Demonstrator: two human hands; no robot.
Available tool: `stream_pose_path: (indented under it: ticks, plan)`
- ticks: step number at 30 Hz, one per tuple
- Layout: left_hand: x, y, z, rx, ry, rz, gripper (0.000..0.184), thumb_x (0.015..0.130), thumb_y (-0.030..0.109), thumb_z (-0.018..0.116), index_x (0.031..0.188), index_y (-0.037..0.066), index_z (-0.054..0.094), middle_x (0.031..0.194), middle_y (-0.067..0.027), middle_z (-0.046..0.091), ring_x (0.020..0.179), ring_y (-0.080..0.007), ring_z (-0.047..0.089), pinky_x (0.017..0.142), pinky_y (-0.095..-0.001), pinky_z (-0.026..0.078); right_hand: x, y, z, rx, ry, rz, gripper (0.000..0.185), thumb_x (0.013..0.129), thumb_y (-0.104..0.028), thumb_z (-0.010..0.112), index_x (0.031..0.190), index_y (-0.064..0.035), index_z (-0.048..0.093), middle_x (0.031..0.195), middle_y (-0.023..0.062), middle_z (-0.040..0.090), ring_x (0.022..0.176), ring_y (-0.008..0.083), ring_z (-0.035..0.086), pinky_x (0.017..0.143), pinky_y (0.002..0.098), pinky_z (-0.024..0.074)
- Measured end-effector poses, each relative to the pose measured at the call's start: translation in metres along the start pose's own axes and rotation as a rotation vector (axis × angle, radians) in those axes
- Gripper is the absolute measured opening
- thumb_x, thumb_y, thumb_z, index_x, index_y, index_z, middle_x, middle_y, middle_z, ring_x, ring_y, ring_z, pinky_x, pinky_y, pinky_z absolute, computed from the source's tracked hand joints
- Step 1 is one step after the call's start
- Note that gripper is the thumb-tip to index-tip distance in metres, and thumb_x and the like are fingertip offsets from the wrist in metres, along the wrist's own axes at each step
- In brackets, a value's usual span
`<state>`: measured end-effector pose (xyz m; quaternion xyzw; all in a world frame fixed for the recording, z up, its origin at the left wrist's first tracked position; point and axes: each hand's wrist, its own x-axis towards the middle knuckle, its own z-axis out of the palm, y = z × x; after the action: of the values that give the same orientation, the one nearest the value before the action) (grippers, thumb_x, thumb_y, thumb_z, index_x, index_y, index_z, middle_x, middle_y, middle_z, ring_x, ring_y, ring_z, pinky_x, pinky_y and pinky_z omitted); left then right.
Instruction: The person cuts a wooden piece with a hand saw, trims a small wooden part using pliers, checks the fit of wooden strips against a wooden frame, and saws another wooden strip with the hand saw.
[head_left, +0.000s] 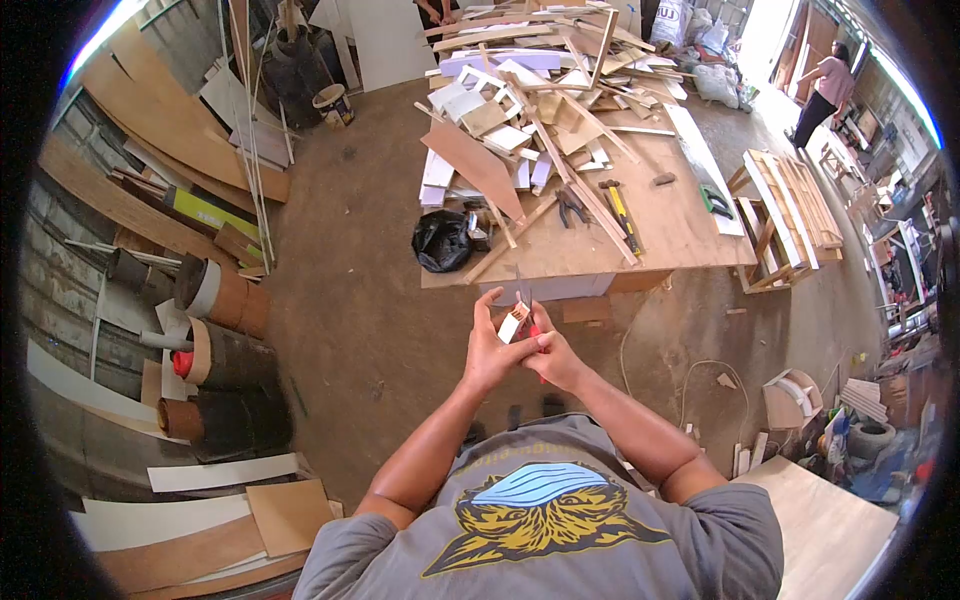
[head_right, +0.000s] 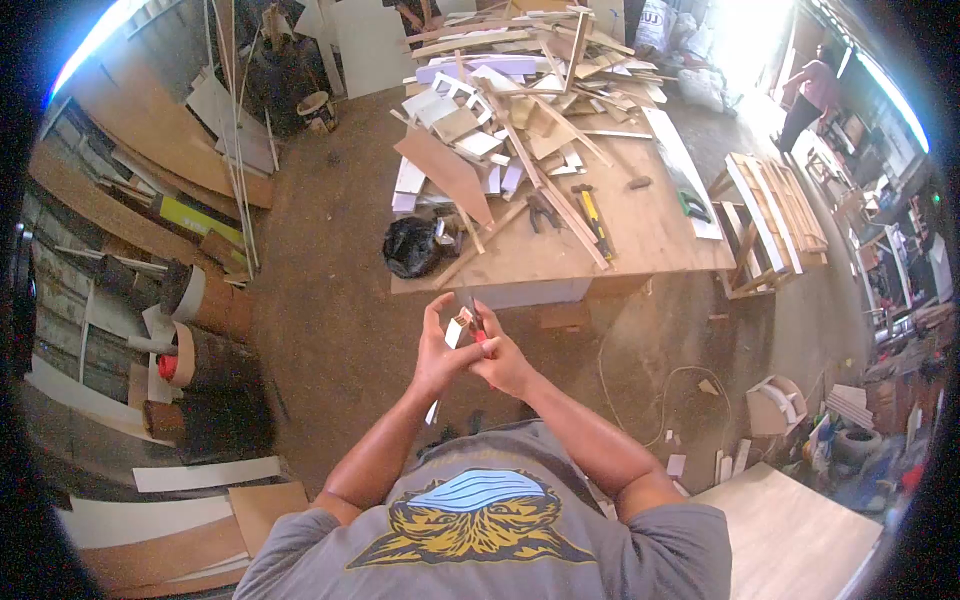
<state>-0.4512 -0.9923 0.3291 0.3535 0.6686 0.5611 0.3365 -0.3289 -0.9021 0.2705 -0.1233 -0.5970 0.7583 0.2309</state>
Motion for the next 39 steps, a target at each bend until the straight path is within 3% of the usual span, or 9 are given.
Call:
stream_pose_path:
  ticks: [3, 6, 8, 10, 14, 17, 18, 28, 39]
  plan:
    - [-0.022, -0.007, -0.043, -0.008, -0.03, -0.047, 0.096, 0.071, 0.034, 0.093, 0.142, -0.001, 0.039, 0.123, -0.018, 0.062, 0.112, -0.022, 0.062, 0.097, -0.037, 0.05, 0.005, 0.016, 0.044, -0.062, -0.024, -0.01, 0.094, 0.081, 0.011, 0.07, 0.158, -0.0109, 0.02, 0.144, 0.0054, 0.045, 0.131, 0.0168, 0.049, 0.109, 0.0316, 0.0405]
    - [-0.039, -0.016, -0.089, -0.033, 0.0, 0.03, 0.084, 0.076, 0.033, 0.091, 0.137, -0.001, 0.044, 0.115, -0.0134, 0.065, 0.106, -0.0193, 0.064, 0.093, -0.0353, 0.052, 0.007, 0.027, 0.1, 0.092, 0.153, 0.077, 0.078, 0.08, 0.005, 0.073, 0.149, -0.0088, 0.037, 0.128, 0.0043, 0.054, 0.117, 0.0136, 0.055, 0.098, 0.0291, 0.0465]
    - [-0.043, -0.056, -0.113, -0.006, 0.062, 0.174, 0.072, 0.081, 0.03, 0.088, 0.132, 0.0, 0.047, 0.107, -0.0113, 0.07, 0.098, -0.0167, 0.066, 0.087, -0.0332, 0.055, 0.012, 0.041, 0.112, 0.005, 0.212, 0.19, 0.064, 0.079, 0.001, 0.074, 0.137, -0.0073, 0.048, 0.117, 0.0035, 0.057, 0.106, 0.012, 0.056, 0.091, 0.0271, 0.0476]
    - [-0.052, -0.061, -0.142, -0.051, 0.001, 0.018, 0.058, 0.088, 0.035, 0.082, 0.125, 0.002, 0.052, 0.103, -0.0055, 0.063, 0.09, -0.012, 0.059, 0.078, -0.0291, 0.052, 0.011, 0.041, 0.127, -0.025, 0.289, 0.18, 0.045, 0.074, -0.004, 0.075, 0.116, -0.006, 0.059, 0.101, 0.0024, 0.06, 0.093, 0.0108, 0.055, 0.084, 0.0262, 0.0469]
    - [-0.066, -0.063, -0.177, 0.087, -0.072, -0.004, 0.048, 0.098, 0.042, 0.067, 0.125, 0.005, 0.05, 0.098, -0.0031, 0.059, 0.082, -0.0092, 0.054, 0.068, -0.0267, 0.047, -0.004, 0.028, 0.141, -0.312, 0.262, 0.093, 0.052, 0.071, 0.0, 0.073, 0.12, -0.0051, 0.056, 0.111, 0.0031, 0.06, 0.102, 0.0143, 0.057, 0.091, 0.0301, 0.0473]
    - [-0.068, -0.068, -0.19, -0.127, -0.189, -0.075, 0.04, 0.105, 0.041, 0.056, 0.123, 0.006, 0.046, 0.091, -0.0002, 0.052, 0.076, -0.007, 0.048, 0.064, -0.0253, 0.043, -0.017, 0.033, 0.144, -0.407, 0.257, 0.035, 0.058, 0.071, 0.0, 0.073, 0.126, -0.0038, 0.055, 0.117, 0.0056, 0.062, 0.109, 0.0174, 0.059, 0.097, 0.0322, 0.0472]
    - [-0.069, -0.064, -0.191, -0.1, -0.232, -0.041, 0.028, 0.11, 0.036, 0.042, 0.12, 0.01, 0.042, 0.094, 0.0022, 0.047, 0.064, -0.0045, 0.045, 0.055, -0.0226, 0.041, -0.022, 0.024, 0.15, -0.49, 0.27, 0.052, 0.06, 0.07, 0.0, 0.073, 0.128, -0.0034, 0.055, 0.119, 0.0069, 0.062, 0.111, 0.0191, 0.06, 0.098, 0.0335, 0.0471]
    - [-0.077, -0.061, -0.193, -0.226, -0.392, 0.065, 0.023, 0.108, 0.029, 0.05, 0.119, 0.008, 0.053, 0.085, 0.0045, 0.049, 0.068, -0.0032, 0.043, 0.058, -0.0217, 0.037, -0.041, -0.002, 0.171, -0.889, 0.356, 0.024, 0.056, 0.074, -0.006, 0.07, 0.129, -0.0026, 0.058, 0.117, 0.0178, 0.065, 0.111, 0.0329, 0.063, 0.099, 0.0416, 0.05]
    - [-0.078, -0.061, -0.19, -0.07, -0.468, 0.137, 0.029, 0.104, 0.026, 0.059, 0.12, 0.003, 0.062, 0.085, 0.0028, 0.053, 0.077, -0.0075, 0.045, 0.068, -0.0264, 0.042, -0.052, -0.019, 0.181, -1.122, 0.348, -0.054, 0.046, 0.077, -0.01, 0.07, 0.121, -0.0032, 0.059, 0.11, 0.0147, 0.066, 0.104, 0.0333, 0.063, 0.092, 0.0444, 0.0507]
